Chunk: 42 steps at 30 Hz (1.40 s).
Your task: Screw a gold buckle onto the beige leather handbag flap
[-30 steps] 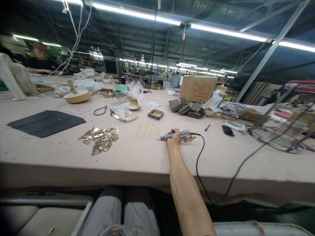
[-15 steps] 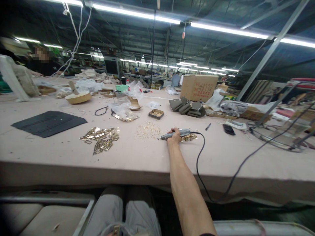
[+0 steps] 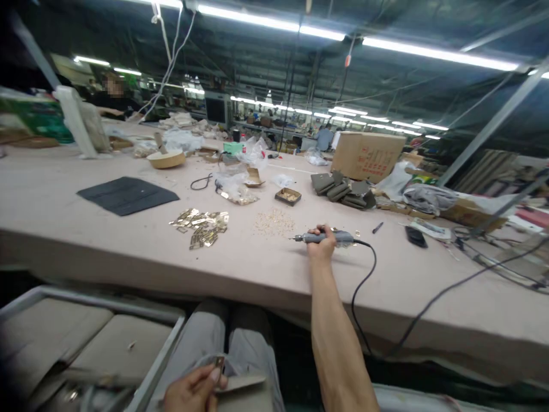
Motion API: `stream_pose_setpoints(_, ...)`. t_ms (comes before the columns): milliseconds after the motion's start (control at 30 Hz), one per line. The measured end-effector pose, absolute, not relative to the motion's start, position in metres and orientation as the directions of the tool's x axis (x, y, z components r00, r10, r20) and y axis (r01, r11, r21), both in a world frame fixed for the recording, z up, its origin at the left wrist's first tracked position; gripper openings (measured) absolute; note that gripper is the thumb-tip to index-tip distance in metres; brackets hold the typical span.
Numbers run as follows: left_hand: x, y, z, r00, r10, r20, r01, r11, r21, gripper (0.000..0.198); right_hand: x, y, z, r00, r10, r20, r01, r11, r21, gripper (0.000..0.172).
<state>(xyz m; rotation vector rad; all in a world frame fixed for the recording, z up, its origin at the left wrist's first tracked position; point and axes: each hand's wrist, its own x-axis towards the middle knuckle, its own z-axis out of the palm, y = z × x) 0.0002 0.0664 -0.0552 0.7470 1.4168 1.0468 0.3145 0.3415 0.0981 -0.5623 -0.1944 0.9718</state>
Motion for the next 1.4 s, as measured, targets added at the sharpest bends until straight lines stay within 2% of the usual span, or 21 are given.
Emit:
stream_pose_setpoints(33,0.000,0.064,-0.052,-0.114,0.899,-0.422,-0.136,0.407,0.903,0.063,0.308,0.326,0.100,0.531,0.844,-0.075,-0.736,0.415,-0.536,0.022)
stream_pose_setpoints(133,-0.001,0.059,-0.044,-0.117,0.907,-0.405,-0.133,0.390,0.911,0.053,0.279,0.273,0.101,0.353,0.930,0.100,-0.788,0.353,-0.504,0.021)
stream_pose_setpoints(367,-0.005,0.055,-0.039,-0.103,0.879,-0.466,-0.238,0.433,0.869,0.034,0.177,0.149,0.081,0.247,0.967,0.059,-0.658,0.212,-0.722,0.028)
stream_pose_setpoints(467,-0.006,0.052,-0.040,-0.102,0.885,-0.453,-0.253,0.418,0.873,0.033,0.146,0.122,0.064,0.216,0.972,0.090,-0.610,0.206,-0.765,0.022)
stream_pose_setpoints(733,-0.008,0.050,-0.038,-0.121,0.890,-0.440,-0.276,0.396,0.876,0.027,0.111,0.102,0.047,0.169,0.951,0.258,-0.433,0.307,-0.848,0.014)
stream_pose_setpoints(1133,-0.012,0.046,-0.034,-0.128,0.895,-0.426,-0.257,0.385,0.886,0.025,0.095,0.100,0.040,0.083,0.953,0.290,-0.362,0.300,-0.883,0.017)
stream_pose_setpoints(1400,-0.012,0.046,-0.032,-0.117,0.905,-0.410,-0.223,0.378,0.899,0.022,0.095,0.107,0.036,-0.049,0.953,0.301,-0.220,0.283,-0.934,0.031)
